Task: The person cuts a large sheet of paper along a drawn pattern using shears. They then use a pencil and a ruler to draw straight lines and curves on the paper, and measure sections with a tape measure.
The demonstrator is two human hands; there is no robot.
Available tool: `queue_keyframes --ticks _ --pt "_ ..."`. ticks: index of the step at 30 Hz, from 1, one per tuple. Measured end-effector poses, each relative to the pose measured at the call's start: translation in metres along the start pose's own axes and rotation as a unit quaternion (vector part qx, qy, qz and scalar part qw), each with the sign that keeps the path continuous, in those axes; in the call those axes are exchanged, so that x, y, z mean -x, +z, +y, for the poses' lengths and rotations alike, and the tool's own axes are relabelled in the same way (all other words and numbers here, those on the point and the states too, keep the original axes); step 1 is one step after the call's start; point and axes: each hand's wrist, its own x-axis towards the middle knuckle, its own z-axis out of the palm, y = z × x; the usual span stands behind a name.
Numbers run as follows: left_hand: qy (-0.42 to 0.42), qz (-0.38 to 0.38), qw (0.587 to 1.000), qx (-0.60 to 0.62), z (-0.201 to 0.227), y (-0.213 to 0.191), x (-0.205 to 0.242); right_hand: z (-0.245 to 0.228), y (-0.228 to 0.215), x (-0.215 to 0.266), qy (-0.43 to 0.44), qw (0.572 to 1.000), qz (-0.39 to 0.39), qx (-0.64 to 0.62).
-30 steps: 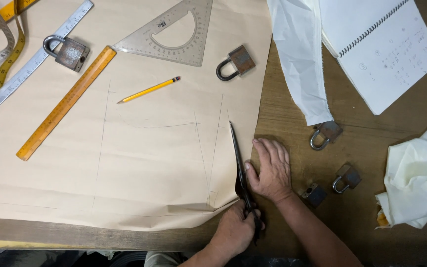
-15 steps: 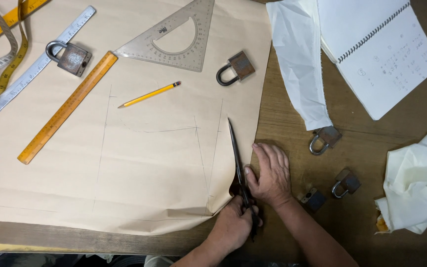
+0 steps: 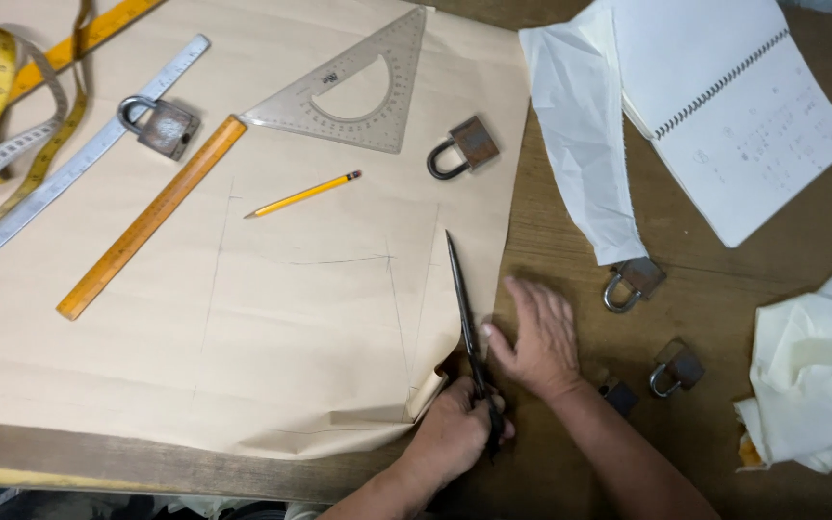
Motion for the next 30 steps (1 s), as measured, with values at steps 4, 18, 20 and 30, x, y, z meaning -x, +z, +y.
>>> queue_keyframes --ticks 4,18,20,30 --pt "-0.03 0.013 0.999 0.005 0.017 0.015 0.012 0.006 -0.005 -0.023 -0.016 0.997 0.071 0.009" --pt "0.186 -0.018 0.929 0.32 0.034 0.143 -0.086 -0.019 -0.034 -0.029 -0.017 0.977 0.089 0.19" --pt "0.179 0.008 0.917 0.356 0.046 0.157 -0.098 -0.032 -0.06 -0.031 -0.002 0.968 0.061 0.245" --pt "0.182 -0.163 0.403 0.882 0.088 0.13 -0.123 -0.017 -0.077 -0.053 -0.034 0.935 -0.063 0.348"
